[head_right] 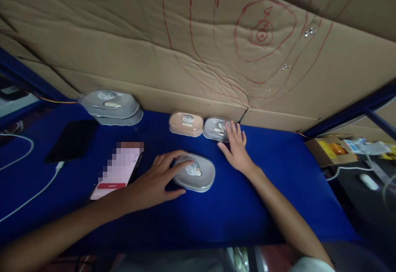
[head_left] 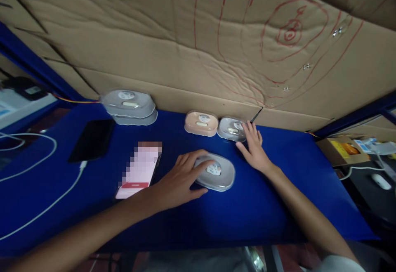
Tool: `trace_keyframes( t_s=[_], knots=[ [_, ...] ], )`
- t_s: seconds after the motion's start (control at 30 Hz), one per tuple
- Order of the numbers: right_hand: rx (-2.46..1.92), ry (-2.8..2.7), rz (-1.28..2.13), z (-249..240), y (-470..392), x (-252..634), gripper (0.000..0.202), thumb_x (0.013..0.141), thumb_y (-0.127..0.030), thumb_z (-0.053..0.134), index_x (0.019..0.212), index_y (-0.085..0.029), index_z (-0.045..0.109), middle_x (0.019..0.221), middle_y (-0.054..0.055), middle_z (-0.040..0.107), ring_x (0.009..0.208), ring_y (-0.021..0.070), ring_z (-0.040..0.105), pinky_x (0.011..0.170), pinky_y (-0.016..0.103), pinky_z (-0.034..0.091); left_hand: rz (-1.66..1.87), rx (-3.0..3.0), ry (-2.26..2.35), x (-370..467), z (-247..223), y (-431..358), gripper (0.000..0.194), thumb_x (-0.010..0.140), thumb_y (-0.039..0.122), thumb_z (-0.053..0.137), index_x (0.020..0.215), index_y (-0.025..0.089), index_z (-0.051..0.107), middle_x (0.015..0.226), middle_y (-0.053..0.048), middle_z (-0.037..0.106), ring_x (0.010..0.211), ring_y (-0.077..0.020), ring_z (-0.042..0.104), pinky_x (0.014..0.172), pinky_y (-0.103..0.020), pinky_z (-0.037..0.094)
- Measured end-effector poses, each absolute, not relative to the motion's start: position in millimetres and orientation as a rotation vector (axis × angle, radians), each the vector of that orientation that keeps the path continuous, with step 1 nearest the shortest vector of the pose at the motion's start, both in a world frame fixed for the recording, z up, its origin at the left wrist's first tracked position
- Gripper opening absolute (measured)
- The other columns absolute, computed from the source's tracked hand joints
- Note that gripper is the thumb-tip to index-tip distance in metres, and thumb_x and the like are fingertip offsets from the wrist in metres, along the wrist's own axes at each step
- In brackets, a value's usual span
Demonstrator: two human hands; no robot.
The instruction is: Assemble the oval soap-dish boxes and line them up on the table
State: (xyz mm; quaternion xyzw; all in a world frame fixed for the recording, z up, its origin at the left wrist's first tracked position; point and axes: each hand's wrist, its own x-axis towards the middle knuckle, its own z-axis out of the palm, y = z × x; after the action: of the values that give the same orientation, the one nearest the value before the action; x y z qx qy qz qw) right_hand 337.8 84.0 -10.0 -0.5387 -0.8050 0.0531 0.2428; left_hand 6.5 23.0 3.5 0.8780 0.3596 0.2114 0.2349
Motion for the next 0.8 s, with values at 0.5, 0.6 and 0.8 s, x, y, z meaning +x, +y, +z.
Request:
trace_keyframes(
  t_s=[0.5, 0.6, 0.8],
  knots=[
    [-1.065, -2.261, 0.711, -10, 35, 305, 0.071, 0.102, -0.057, 0.064, 0.164, -0.033, 0.039, 0.172, 0.014, 0.037, 0.159, 0.0343, 0.038, 0.125, 0.057, 0.041, 0.650, 1.813, 1.046, -7, -7, 28, 0.113, 0.074, 0.052, 0.094, 0.161, 0.033, 0.024, 0.158, -0.016, 0.038, 0.147, -0.0412, 0.047, 0.122, -0.063, 0.041],
    [-1.251, -2.346, 0.432, -12, 46, 317, 0.067, 0.102, -0.055, 0.064, 0.162, -0.033, 0.043, 0.169, 0.015, 0.042, 0.157, 0.0377, 0.040, 0.123, 0.064, 0.037, 0.628, 1.842, 1.023, -6, -4, 24, 0.111, 0.075, 0.048, 0.093, 0.160, 0.034, 0.023, 0.161, -0.015, 0.034, 0.151, -0.0399, 0.043, 0.125, -0.062, 0.038],
    [-1.290, -2.480, 0.153, -2, 39, 314, 0.057, 0.110, -0.050, 0.051, 0.164, -0.032, 0.042, 0.167, 0.013, 0.046, 0.157, 0.0373, 0.037, 0.124, 0.067, 0.028, 0.581, 1.850, 1.031, -5, -4, 16, 0.113, 0.077, 0.044, 0.092, 0.163, 0.032, 0.019, 0.165, -0.017, 0.034, 0.153, -0.0418, 0.040, 0.126, -0.064, 0.036]
  ],
)
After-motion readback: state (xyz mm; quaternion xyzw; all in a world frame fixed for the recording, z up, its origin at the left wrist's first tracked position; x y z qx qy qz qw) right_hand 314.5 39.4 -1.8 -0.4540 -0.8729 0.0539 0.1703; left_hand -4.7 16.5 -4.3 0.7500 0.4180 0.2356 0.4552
